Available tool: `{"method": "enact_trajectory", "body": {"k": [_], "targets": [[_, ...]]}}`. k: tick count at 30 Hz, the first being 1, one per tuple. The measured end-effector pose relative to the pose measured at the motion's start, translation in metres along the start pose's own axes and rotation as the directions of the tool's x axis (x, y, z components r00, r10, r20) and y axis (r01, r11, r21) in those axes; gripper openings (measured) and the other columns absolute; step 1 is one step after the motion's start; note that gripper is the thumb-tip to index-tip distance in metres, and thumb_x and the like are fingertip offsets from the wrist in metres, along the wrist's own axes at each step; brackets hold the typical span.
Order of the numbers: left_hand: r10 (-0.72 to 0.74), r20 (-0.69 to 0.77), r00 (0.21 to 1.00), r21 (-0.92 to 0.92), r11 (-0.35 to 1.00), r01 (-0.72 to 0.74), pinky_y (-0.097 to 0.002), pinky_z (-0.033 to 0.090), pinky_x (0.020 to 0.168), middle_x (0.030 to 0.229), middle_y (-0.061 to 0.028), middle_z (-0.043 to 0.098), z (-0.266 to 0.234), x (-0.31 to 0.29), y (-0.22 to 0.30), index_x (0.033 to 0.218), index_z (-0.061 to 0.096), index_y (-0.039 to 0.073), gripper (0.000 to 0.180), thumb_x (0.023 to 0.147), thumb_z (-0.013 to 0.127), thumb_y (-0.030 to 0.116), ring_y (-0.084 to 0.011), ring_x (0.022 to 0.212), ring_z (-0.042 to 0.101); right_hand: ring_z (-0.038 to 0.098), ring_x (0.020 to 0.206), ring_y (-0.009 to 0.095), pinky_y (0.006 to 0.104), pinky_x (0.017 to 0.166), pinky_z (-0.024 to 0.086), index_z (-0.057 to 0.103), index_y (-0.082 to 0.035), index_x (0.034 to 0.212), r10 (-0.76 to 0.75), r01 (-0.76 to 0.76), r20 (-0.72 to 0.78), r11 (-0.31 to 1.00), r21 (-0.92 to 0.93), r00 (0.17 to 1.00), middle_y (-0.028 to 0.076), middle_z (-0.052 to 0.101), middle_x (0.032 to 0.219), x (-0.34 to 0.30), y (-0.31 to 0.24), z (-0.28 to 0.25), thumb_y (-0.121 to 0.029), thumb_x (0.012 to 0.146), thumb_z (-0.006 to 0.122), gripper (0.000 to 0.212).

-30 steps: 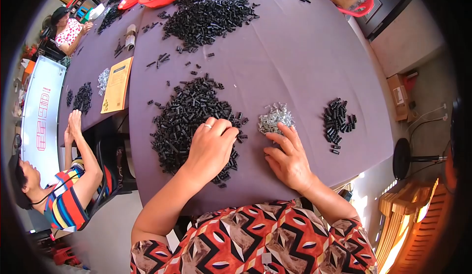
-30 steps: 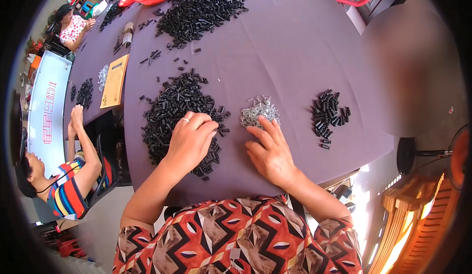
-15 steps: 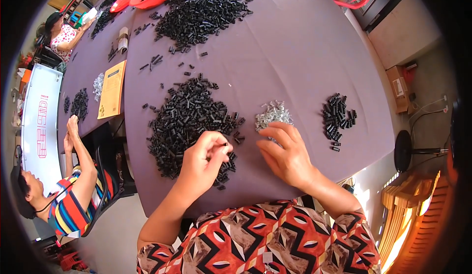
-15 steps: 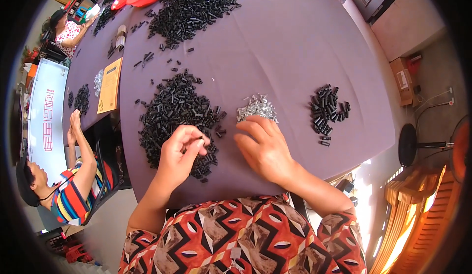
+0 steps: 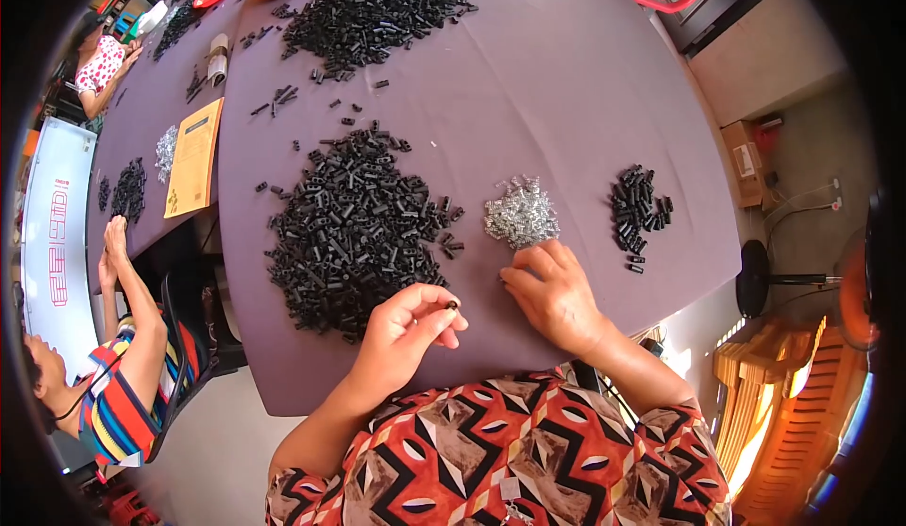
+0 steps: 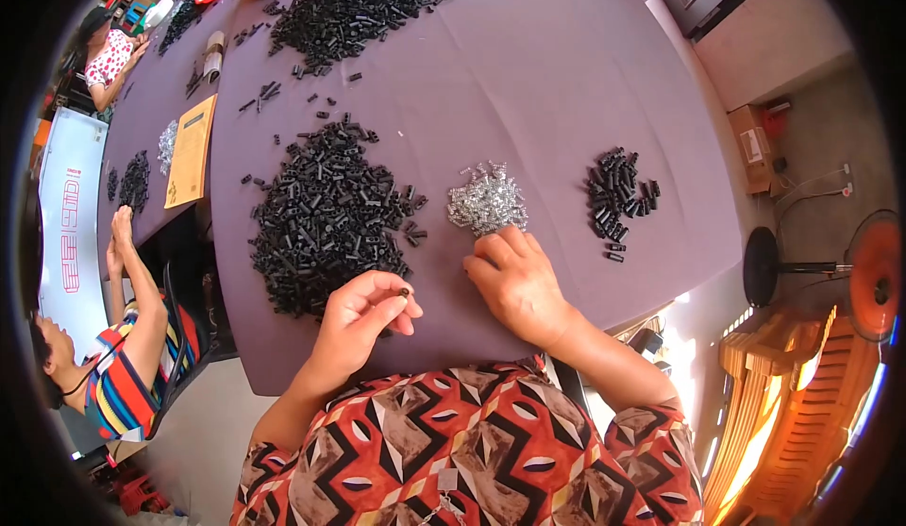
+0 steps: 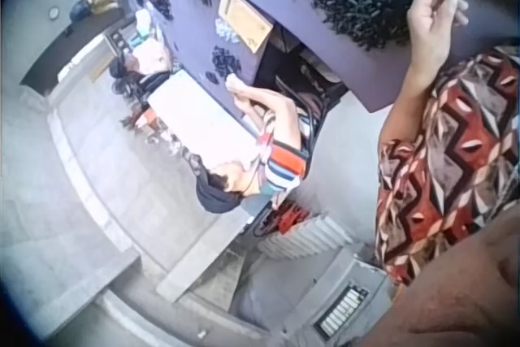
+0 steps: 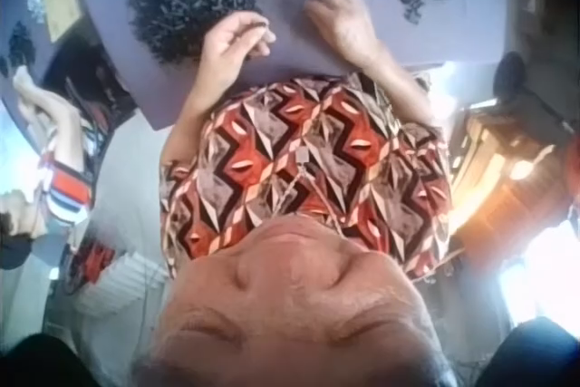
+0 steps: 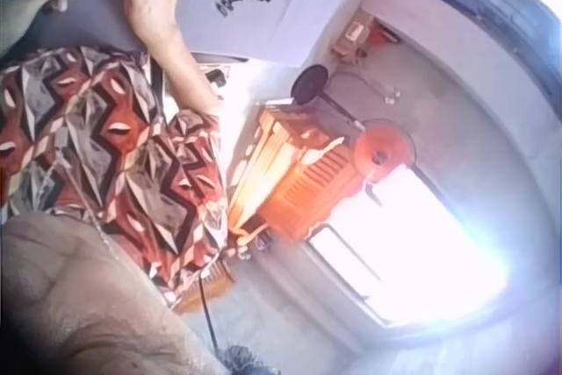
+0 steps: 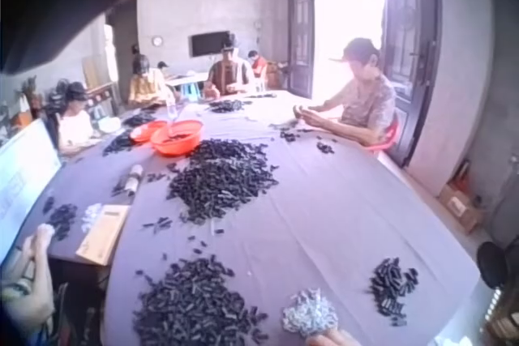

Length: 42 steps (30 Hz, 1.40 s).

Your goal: Sorting small black and silver components on a table in a workshop setting.

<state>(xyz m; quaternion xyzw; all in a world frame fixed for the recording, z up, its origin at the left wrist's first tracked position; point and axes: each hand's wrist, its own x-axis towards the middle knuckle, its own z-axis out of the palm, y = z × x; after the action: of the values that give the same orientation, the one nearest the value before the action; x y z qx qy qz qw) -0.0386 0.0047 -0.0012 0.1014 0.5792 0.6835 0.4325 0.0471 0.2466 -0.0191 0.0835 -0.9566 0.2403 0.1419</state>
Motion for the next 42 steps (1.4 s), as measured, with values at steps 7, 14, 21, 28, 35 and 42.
{"method": "enact_trajectory", "body": {"k": [7,14,21,28,35,42], "targets": [[0.034,-0.028,0.999,0.03,0.999,-0.033,-0.0267,0.054,0.077,0.101,-0.0107,0.073,0.007,-0.001,-0.006,0.115,0.063,-0.001,0.016,0.1,0.062,0.002,-0.0125,0.08,0.066,0.064,0.086,0.028,0.0379,0.077,0.053,0.069,-0.005,0.093,0.138,-0.147,0.052,0.879,0.454,0.989,0.007,0.066,0.093,0.009,-0.02,-0.008,0.002,0.081,0.075,0.016],[0.041,-0.034,0.999,0.199,0.979,-0.033,-0.023,0.053,0.074,0.096,-0.0065,0.073,0.014,0.0,-0.005,0.115,0.065,-0.003,0.016,0.1,0.063,0.003,-0.0086,0.078,0.065,0.067,0.082,0.025,0.0337,0.07,0.054,0.069,-0.005,0.094,0.073,-0.139,0.128,0.75,0.646,0.989,0.007,0.069,0.089,0.022,-0.022,-0.004,0.005,0.082,0.074,0.016],[0.018,0.211,0.977,0.349,0.933,-0.093,-0.0255,0.054,0.067,0.089,-0.0064,0.073,0.004,-0.006,0.001,0.11,0.07,-0.002,0.015,0.096,0.065,0.003,-0.0088,0.074,0.067,0.062,0.082,0.007,0.0248,0.071,0.05,0.066,-0.002,0.097,-0.016,-0.599,0.634,0.31,0.738,0.773,-0.001,0.067,0.088,0.02,-0.016,-0.012,-0.004,0.087,0.082,0.019],[-0.102,0.192,0.976,-0.09,0.989,0.121,-0.0286,0.056,0.074,0.095,-0.0111,0.073,-0.007,-0.016,0.008,0.108,0.067,-0.002,0.013,0.097,0.06,-0.002,-0.0147,0.076,0.068,0.06,0.087,0.004,0.0263,0.072,0.05,0.062,-0.004,0.1,-0.006,-0.584,0.593,0.172,0.794,0.805,-0.001,0.069,0.094,0.033,-0.02,-0.006,-0.015,0.094,0.078,0.021],[0.024,-0.082,0.996,-0.094,0.995,-0.032,-0.028,0.056,0.075,0.098,-0.0125,0.073,-0.01,-0.012,-0.002,0.113,0.066,-0.002,0.015,0.101,0.06,0.004,-0.0141,0.077,0.066,0.062,0.081,0.029,0.0402,0.069,0.054,0.061,-0.006,0.083,-0.09,0.095,0.04,0.982,-0.161,0.995,0.009,0.059,0.088,0.071,-0.011,0.03,-0.004,0.075,0.069,0.012],[0.026,-0.087,0.996,-0.049,0.998,-0.031,-0.0271,0.055,0.074,0.099,-0.0123,0.074,-0.008,-0.011,-0.004,0.114,0.066,-0.001,0.016,0.099,0.062,0.003,-0.013,0.077,0.066,0.069,0.088,0.015,0.0306,0.073,0.056,0.066,0.0,0.096,0.235,-0.438,0.412,0.735,0.518,0.88,0.006,0.066,0.098,0.052,-0.028,-0.007,0.002,0.087,0.072,0.011]]}}
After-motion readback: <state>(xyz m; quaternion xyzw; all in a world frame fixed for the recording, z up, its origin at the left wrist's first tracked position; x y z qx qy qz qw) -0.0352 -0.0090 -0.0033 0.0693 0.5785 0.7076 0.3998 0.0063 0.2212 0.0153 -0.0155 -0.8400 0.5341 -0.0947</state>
